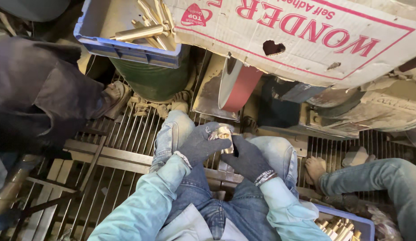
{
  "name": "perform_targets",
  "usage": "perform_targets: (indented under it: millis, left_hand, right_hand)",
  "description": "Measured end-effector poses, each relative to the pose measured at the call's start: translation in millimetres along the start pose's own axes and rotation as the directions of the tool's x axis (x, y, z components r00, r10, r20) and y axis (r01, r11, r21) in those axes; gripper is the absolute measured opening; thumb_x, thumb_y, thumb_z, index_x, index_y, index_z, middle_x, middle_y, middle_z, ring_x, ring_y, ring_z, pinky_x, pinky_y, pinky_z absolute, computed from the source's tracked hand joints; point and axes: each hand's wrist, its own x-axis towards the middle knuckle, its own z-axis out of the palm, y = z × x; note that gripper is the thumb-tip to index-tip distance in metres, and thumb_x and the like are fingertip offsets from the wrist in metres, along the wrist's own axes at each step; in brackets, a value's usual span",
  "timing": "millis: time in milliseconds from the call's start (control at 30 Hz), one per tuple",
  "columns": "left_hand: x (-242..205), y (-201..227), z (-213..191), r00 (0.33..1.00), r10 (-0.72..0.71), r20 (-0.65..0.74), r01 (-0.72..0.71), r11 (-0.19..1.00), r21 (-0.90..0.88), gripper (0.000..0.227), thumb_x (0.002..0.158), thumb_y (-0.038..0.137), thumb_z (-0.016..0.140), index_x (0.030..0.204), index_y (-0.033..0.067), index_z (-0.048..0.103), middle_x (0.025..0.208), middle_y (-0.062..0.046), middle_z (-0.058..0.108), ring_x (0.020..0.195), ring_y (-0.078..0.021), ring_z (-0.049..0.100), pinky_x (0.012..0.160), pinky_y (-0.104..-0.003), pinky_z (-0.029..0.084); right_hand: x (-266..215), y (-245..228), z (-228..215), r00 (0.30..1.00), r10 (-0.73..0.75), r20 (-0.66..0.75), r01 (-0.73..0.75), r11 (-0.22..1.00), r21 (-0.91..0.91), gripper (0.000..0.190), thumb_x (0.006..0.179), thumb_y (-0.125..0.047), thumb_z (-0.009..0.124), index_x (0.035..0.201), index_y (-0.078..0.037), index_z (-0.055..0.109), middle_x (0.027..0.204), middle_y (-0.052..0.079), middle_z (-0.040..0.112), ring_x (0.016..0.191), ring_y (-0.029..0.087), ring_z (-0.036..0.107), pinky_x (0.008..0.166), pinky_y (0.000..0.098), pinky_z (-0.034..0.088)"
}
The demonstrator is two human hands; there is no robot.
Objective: The person sits on a metal grate floor and uses a belt sander to polish small, gold-colored metal parts. They pick up each part from a blue bin, press it against the moving belt, and then place the finished part into a cardboard box.
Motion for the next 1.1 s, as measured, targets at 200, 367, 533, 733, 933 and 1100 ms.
perform_targets:
  millis: [200,367,533,733,933,1100]
  left_hand:
    - [1.2,10.2,-12.2,0.990,-0.031,-0.135,0.010,0.988,-0.155,0.030,0.088,0.015,0.075,0.113,-0.0016,0.069,0.094,-0.005,0.073,0.085,-0.0135,0.069,0.077,-0.028,0.056]
    - [-6.1,30.8,-21.8,0.957,-0.038,-0.289,0.015,0.997,-0.080,0.033,0.089,0.025,0.069,0.108,-0.0027,0.071,0.086,-0.004,0.071,0.078,-0.0112,0.066,0.071,-0.025,0.053]
    - [-5.0,47.5,-32.3,0.909,-0.072,-0.411,-0.026,0.973,-0.229,0.034,0.091,0.031,0.067,0.105,0.0000,0.069,0.081,0.000,0.065,0.070,-0.0090,0.060,0.063,-0.023,0.048]
    - [12.5,67.9,-71.1,0.865,-0.186,-0.466,0.045,0.954,-0.296,0.035,0.095,0.040,0.067,0.094,0.0051,0.066,0.069,-0.001,0.059,0.054,-0.0100,0.051,0.049,-0.025,0.040]
    - [22.3,94.0,-104.8,0.837,0.001,-0.547,-0.110,0.980,-0.166,0.036,0.101,0.041,0.065,0.094,0.0052,0.064,0.068,-0.003,0.055,0.056,-0.0161,0.054,0.053,-0.032,0.049]
    - [27.6,120.3,-130.8,0.693,0.047,-0.719,-0.308,0.921,-0.237,0.027,0.093,0.032,0.062,0.108,0.0097,0.066,0.094,-0.006,0.070,0.082,-0.0197,0.069,0.073,-0.044,0.063]
  right_hand:
    - [10.2,14.4,4.7,0.949,0.025,0.315,0.015,0.992,-0.123,0.054,0.076,-0.037,0.080,0.118,-0.007,0.064,0.103,0.018,0.075,0.097,0.034,0.073,0.085,0.0441,0.056]
    - [18.6,32.0,16.7,0.942,-0.069,0.329,0.125,0.981,-0.151,0.044,0.078,-0.035,0.079,0.113,-0.010,0.068,0.103,0.015,0.075,0.096,0.032,0.073,0.084,0.0422,0.056]
    - [27.8,47.4,18.8,0.977,-0.081,0.195,0.082,0.997,0.000,0.039,0.082,-0.035,0.077,0.112,-0.010,0.069,0.098,0.012,0.075,0.090,0.026,0.075,0.081,0.0376,0.058]
    - [33.7,50.0,16.4,0.977,-0.038,0.210,0.015,0.994,0.109,0.032,0.085,-0.032,0.074,0.109,-0.010,0.071,0.099,0.009,0.077,0.091,0.019,0.075,0.082,0.0336,0.058]
    - [38.3,52.3,13.5,0.981,-0.025,0.193,-0.005,0.988,0.152,0.029,0.086,-0.030,0.074,0.105,-0.009,0.071,0.092,0.008,0.074,0.084,0.018,0.071,0.077,0.0323,0.058]
    - [38.3,56.5,11.3,0.982,-0.041,0.185,0.000,0.976,0.217,0.028,0.085,-0.030,0.075,0.103,-0.009,0.071,0.092,0.005,0.075,0.085,0.015,0.072,0.079,0.0303,0.058]
